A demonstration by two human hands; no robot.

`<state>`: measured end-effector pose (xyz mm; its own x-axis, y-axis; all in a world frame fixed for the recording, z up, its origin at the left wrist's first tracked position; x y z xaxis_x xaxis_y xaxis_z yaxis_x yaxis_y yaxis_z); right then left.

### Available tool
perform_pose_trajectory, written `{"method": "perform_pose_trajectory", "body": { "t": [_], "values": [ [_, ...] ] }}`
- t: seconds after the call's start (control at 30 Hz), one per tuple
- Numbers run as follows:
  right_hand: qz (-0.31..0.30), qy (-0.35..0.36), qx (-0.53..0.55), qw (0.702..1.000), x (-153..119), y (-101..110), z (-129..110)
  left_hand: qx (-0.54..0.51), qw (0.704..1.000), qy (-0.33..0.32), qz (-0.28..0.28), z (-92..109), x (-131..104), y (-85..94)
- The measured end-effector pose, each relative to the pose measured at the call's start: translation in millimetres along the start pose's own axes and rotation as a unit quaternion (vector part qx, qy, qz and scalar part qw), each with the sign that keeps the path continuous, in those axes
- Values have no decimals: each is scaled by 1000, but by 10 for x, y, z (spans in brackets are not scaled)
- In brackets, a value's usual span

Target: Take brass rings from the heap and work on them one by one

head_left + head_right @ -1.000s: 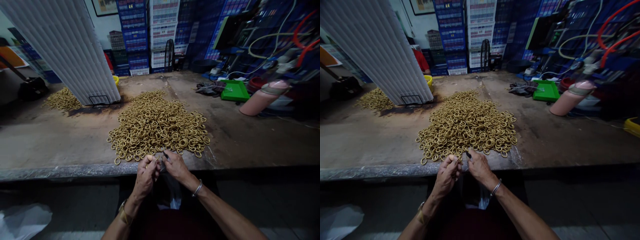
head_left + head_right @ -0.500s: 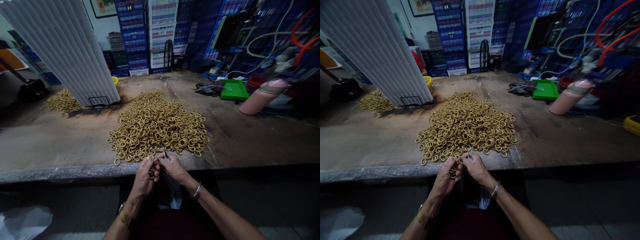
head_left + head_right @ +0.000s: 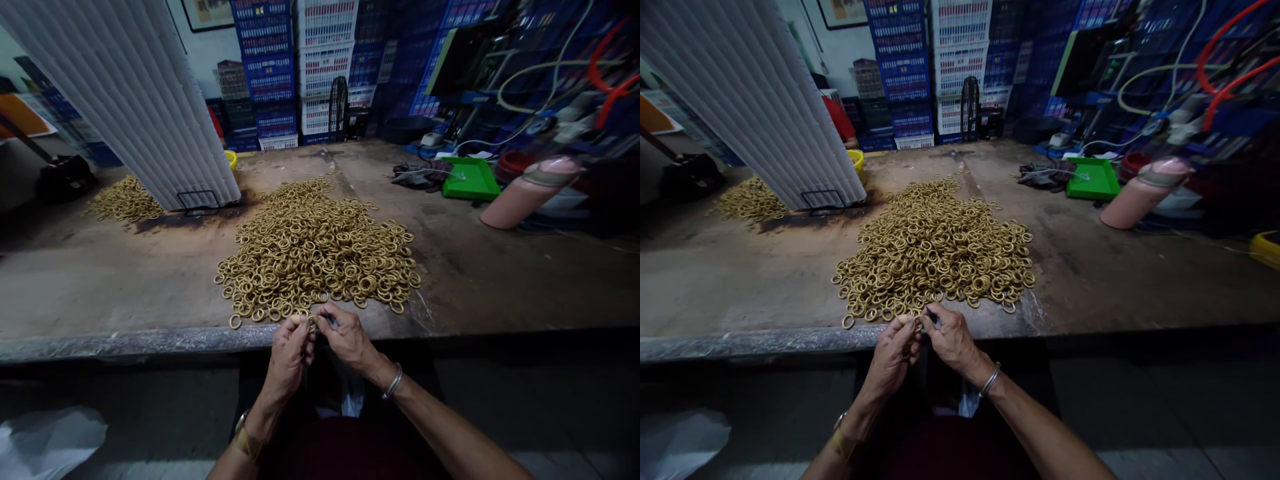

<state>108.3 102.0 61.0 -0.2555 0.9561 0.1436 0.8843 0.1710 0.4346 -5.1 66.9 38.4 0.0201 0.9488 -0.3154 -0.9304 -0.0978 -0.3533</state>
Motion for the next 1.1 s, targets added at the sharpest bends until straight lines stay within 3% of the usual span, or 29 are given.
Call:
{"method": "perform_pose_trajectory", "body": {
  "t": [0.2, 0.27, 0.4, 0.47, 0.73, 0.83, 0.97, 1.1],
  "values": [
    [-45, -104, 103, 988, 35, -62, 128, 179, 974, -136, 42, 71, -36, 33],
    [-35, -104, 102, 989, 48, -64, 152, 178, 977, -112, 32, 61, -27, 30],
    [-14, -91, 52, 994, 59, -42, 130, 89, 996, -2, -18, -7, -3, -1],
    [-15, -85, 38, 996, 55, -31, 99, 50, 998, 10, -32, -18, -5, -18],
    [-10, -85, 49, 995, 46, 10, 112, 30, 999, -21, -29, -17, -49, -26],
    [4, -56, -21, 998, 16, 27, 132, 26, 999, -31, -19, -10, -43, -24],
    [-51, 20, -126, 991, -62, -35, 100, 56, 997, -56, -2, 13, -21, -21],
    [-75, 46, -203, 975, -113, -76, 81, 87, 994, -68, -2, 36, -22, -24]
  ]
}}
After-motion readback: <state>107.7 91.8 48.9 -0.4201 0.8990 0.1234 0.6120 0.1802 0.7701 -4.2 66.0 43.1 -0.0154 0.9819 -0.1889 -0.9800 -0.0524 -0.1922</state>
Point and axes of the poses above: each hand's wrist, its own x-axis towards the middle knuckle, its own y-axis out of the back of the hand, z = x × y, the point moved 4 cm from there along x, towards the middle knuckle, and after that the axes turned 1 degree about -y, right-handed, at the moved point
